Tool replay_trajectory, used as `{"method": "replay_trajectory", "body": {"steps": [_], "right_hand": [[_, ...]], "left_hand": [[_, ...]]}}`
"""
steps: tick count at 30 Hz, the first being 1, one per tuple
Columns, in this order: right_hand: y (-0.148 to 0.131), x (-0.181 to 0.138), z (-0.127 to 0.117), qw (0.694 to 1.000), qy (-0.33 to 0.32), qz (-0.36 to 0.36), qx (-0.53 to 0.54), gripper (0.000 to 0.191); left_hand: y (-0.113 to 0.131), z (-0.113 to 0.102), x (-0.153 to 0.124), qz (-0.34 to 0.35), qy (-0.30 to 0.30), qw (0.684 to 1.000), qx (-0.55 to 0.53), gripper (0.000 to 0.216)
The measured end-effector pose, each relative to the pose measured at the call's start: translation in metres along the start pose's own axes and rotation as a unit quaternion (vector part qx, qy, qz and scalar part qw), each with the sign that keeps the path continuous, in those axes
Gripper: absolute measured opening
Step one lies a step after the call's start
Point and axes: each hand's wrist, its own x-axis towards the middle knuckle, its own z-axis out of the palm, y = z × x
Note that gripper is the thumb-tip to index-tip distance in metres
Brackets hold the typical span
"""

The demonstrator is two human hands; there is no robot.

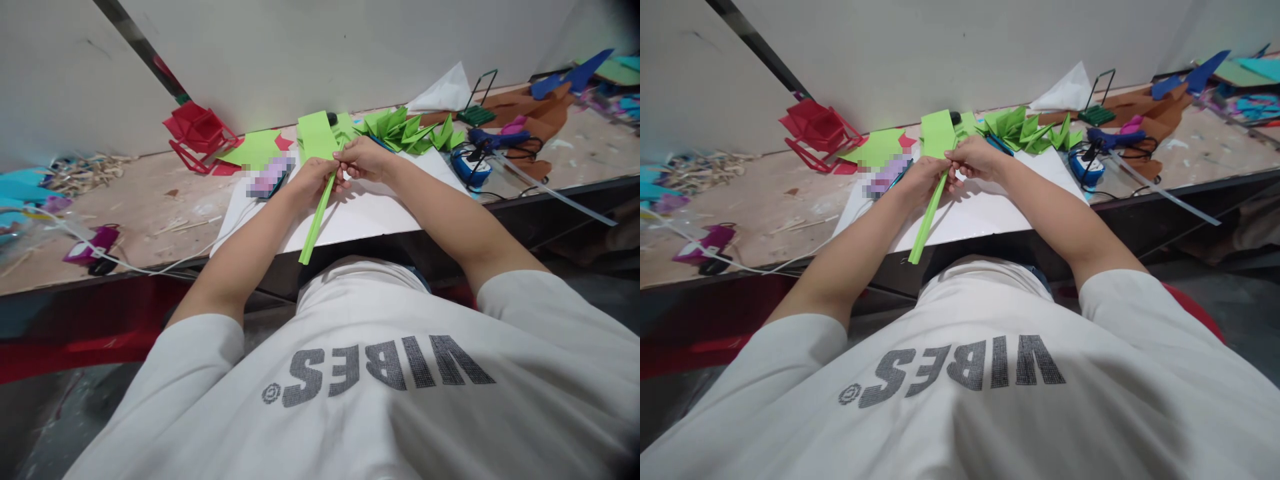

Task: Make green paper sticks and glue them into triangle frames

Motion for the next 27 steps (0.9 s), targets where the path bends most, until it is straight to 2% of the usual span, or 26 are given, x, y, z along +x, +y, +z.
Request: {"method": "replay_trajectory", "body": {"steps": [2, 9, 13, 18, 23, 27], "right_hand": [[0.001, 0.000, 0.000, 1.000, -0.006, -0.002, -0.007, 0.039], [-0.001, 0.006, -0.003, 0.999, 0.033, -0.026, 0.006, 0.046], [-0.002, 0.004, -0.001, 0.999, 0.039, -0.019, 0.006, 0.045], [-0.001, 0.000, 0.001, 1.000, -0.011, -0.002, -0.018, 0.037], [-0.003, 0.003, -0.002, 0.999, 0.038, -0.024, 0.000, 0.043], [-0.002, 0.005, -0.002, 0.997, 0.063, -0.035, 0.004, 0.045]], "left_hand": [[0.001, 0.000, -0.001, -0.004, -0.003, 1.000, -0.006, 0.038], [0.003, -0.001, -0.008, -0.015, -0.060, 0.998, -0.034, 0.043], [0.001, -0.003, -0.003, -0.009, -0.038, 0.999, -0.018, 0.041], [0.001, -0.001, -0.003, 0.006, -0.008, 1.000, -0.018, 0.040], [0.006, 0.003, -0.011, -0.021, -0.036, 0.999, -0.021, 0.045], [0.005, 0.004, -0.007, -0.013, 0.000, 1.000, -0.005, 0.044]]}}
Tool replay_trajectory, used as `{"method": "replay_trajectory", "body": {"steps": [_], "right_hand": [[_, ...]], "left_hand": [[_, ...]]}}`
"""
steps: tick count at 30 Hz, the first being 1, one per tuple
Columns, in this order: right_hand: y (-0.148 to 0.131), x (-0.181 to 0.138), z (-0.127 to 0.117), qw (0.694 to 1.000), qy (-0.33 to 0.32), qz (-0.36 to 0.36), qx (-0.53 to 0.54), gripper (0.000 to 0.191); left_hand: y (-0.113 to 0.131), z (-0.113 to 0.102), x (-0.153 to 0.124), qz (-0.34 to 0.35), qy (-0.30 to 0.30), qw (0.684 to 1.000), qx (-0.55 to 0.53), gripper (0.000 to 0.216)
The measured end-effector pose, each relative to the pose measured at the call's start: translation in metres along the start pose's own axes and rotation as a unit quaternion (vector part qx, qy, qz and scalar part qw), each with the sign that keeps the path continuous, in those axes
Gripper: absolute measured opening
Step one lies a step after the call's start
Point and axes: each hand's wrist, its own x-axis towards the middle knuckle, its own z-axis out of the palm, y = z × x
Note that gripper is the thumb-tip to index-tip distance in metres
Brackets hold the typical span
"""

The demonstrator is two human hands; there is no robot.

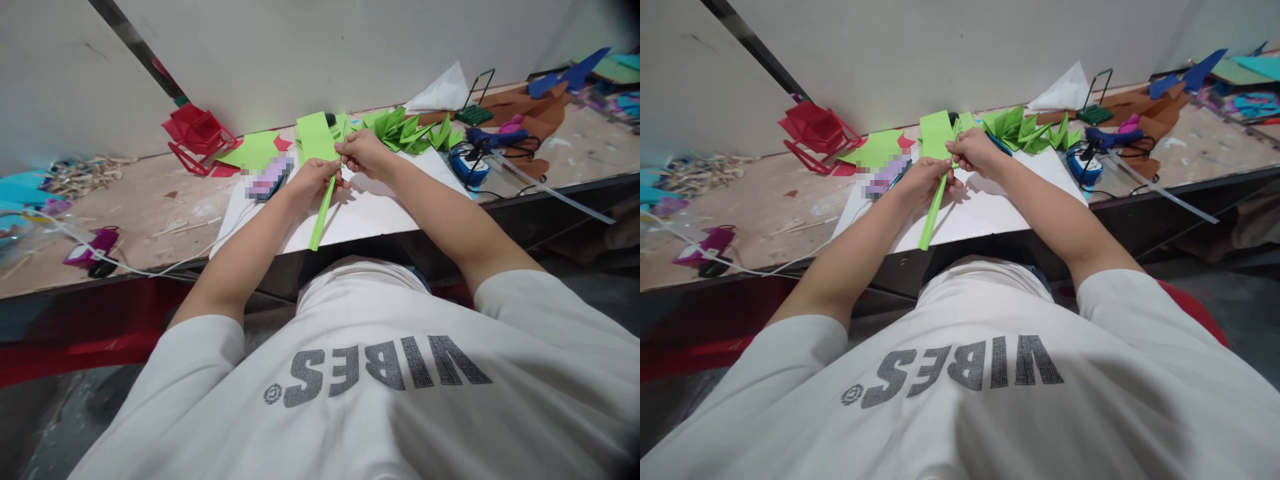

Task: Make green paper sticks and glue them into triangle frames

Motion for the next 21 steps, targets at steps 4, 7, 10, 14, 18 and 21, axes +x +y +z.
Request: {"method": "replay_trajectory", "body": {"steps": [4, 7, 10, 14, 18, 21], "right_hand": [[0.0028, -0.0017, 0.0007, 1.000, -0.027, 0.004, -0.003, 0.043], [0.0035, 0.0000, -0.0007, 1.000, -0.026, 0.002, -0.006, 0.042], [0.0015, 0.0033, -0.0026, 1.000, 0.005, -0.006, 0.000, 0.044], [-0.0010, 0.0027, -0.0023, 1.000, 0.016, -0.004, 0.005, 0.045], [0.0004, -0.0002, -0.0002, 0.999, -0.033, 0.021, -0.006, 0.038], [0.0012, 0.0016, -0.0013, 1.000, -0.019, 0.007, 0.002, 0.040]], "left_hand": [[-0.0023, -0.0010, 0.0027, 0.012, 0.027, 0.999, 0.013, 0.044], [0.0000, 0.0000, 0.0001, 0.002, 0.021, 1.000, 0.016, 0.046], [0.0043, 0.0029, -0.0028, -0.007, 0.016, 1.000, 0.011, 0.049], [0.0063, 0.0054, -0.0027, -0.001, 0.039, 0.999, 0.018, 0.050], [0.0045, 0.0035, -0.0015, 0.008, 0.052, 0.998, 0.015, 0.049], [0.0049, 0.0029, -0.0014, -0.004, 0.047, 0.999, 0.012, 0.048]]}}
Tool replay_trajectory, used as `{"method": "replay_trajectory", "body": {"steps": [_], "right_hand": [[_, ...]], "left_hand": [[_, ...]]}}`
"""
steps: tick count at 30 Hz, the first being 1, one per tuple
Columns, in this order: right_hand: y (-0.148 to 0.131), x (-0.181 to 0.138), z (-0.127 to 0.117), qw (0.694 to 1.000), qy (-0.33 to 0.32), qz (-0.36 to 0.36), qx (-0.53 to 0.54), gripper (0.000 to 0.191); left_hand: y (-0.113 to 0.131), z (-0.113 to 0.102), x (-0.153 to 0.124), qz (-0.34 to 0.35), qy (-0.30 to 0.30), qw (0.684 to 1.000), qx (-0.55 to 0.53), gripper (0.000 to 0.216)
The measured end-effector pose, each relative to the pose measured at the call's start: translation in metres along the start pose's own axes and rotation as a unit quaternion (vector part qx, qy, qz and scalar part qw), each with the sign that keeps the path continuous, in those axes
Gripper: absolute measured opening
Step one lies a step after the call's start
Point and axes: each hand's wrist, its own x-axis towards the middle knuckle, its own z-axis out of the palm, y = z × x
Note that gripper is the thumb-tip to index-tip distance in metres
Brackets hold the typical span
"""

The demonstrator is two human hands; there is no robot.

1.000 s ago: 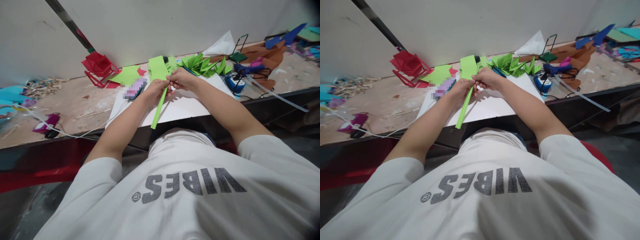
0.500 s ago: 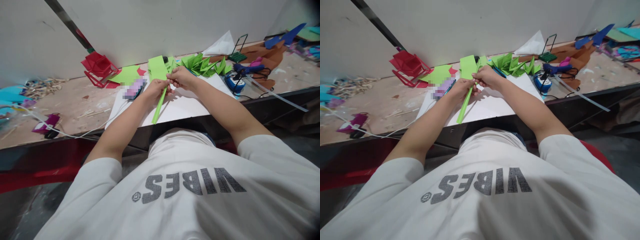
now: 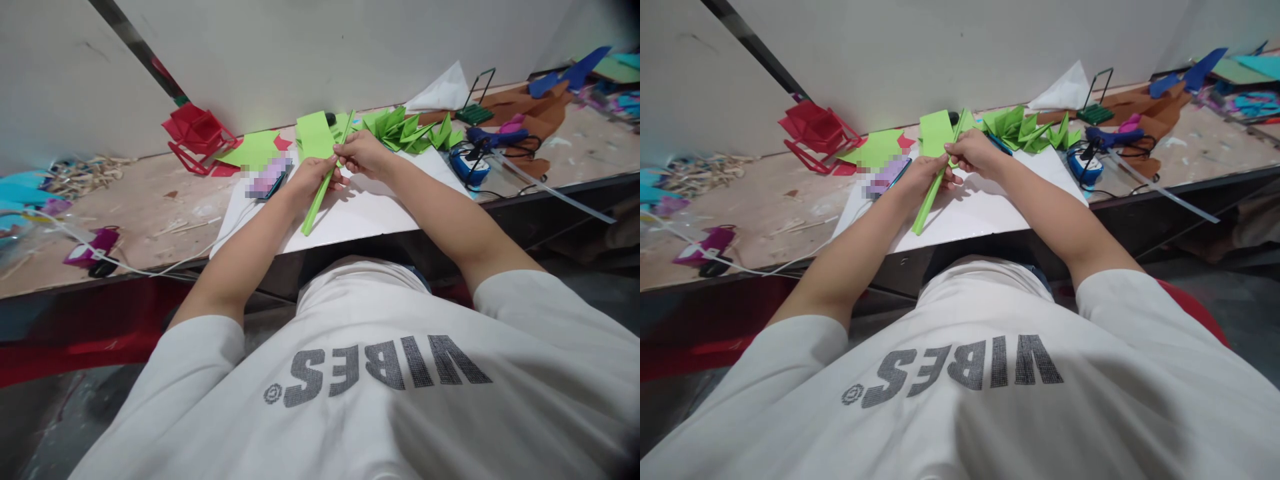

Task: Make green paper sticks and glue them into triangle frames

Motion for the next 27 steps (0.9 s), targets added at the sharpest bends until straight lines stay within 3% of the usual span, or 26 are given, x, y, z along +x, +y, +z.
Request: {"method": "replay_trajectory", "body": {"steps": [4, 10, 16, 23, 27], "right_hand": [[-0.0006, 0.0032, -0.0028, 0.999, 0.045, -0.013, 0.018, 0.044], [0.0002, -0.0020, 0.0049, 1.000, 0.000, 0.021, 0.003, 0.041], [-0.0029, -0.0005, 0.0039, 0.998, 0.056, -0.006, 0.027, 0.046], [0.0040, 0.0031, 0.0035, 1.000, 0.014, 0.006, 0.012, 0.041], [0.0020, 0.0036, 0.0032, 0.999, 0.046, -0.017, 0.006, 0.039]], "left_hand": [[0.0021, 0.0025, -0.0006, -0.012, -0.002, 1.000, 0.011, 0.046], [0.0023, -0.0005, -0.0005, 0.011, 0.007, 1.000, 0.017, 0.045], [0.0008, -0.0027, 0.0018, -0.011, -0.008, 1.000, 0.000, 0.047], [-0.0004, -0.0032, 0.0025, 0.005, 0.015, 1.000, 0.025, 0.048], [-0.0012, -0.0039, 0.0022, 0.001, -0.007, 1.000, 0.007, 0.045]]}}
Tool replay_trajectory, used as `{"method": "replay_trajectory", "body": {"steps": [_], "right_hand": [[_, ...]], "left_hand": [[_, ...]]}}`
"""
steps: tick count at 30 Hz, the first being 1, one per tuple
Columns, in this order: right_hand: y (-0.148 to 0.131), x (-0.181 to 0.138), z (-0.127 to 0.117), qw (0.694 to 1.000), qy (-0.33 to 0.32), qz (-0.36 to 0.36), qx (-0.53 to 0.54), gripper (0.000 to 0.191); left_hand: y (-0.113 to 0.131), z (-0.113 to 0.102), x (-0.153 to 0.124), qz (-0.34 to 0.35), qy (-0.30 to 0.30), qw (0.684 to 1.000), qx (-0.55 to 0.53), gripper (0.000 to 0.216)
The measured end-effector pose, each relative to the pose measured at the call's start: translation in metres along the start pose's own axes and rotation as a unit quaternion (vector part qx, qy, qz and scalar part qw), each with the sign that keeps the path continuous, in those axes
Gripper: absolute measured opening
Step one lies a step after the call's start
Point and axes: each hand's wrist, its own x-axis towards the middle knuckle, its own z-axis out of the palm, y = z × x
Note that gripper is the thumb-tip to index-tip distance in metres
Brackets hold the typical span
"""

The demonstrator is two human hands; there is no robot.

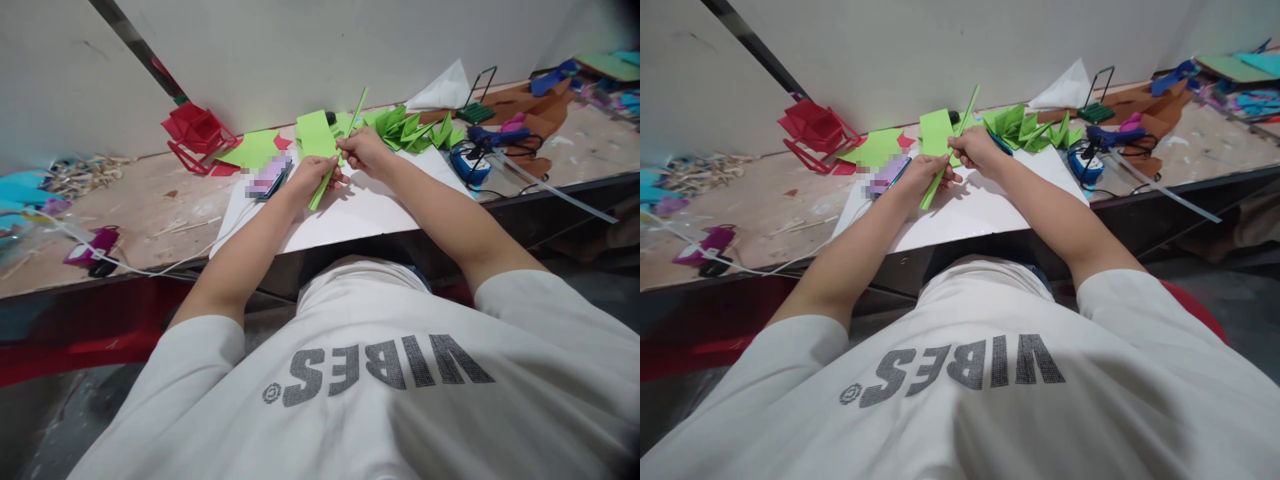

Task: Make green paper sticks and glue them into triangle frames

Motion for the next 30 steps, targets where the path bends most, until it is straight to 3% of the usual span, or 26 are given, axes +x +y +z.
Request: {"method": "replay_trajectory", "body": {"steps": [4, 9, 16, 23, 27, 30], "right_hand": [[-0.0024, -0.0013, -0.0002, 1.000, 0.008, -0.010, 0.001, 0.037], [-0.0007, -0.0041, 0.0040, 1.000, -0.027, -0.001, -0.013, 0.036], [-0.0013, 0.0039, -0.0032, 0.999, 0.020, -0.027, 0.001, 0.035], [0.0002, -0.0042, 0.0043, 0.998, -0.051, -0.007, -0.026, 0.042], [-0.0024, -0.0021, 0.0033, 1.000, 0.006, -0.024, 0.000, 0.043], [-0.0019, -0.0003, 0.0008, 1.000, 0.011, -0.022, 0.000, 0.038]], "left_hand": [[-0.0021, 0.0009, 0.0007, 0.004, 0.010, 1.000, -0.003, 0.046], [-0.0014, 0.0015, 0.0009, -0.002, 0.026, 1.000, 0.004, 0.046], [-0.0014, 0.0002, 0.0002, -0.004, 0.001, 1.000, -0.007, 0.045], [-0.0056, -0.0017, 0.0043, 0.024, 0.025, 0.999, -0.003, 0.046], [-0.0048, -0.0022, 0.0038, 0.009, 0.005, 1.000, -0.007, 0.048], [-0.0044, -0.0028, 0.0028, 0.023, 0.009, 1.000, -0.001, 0.048]]}}
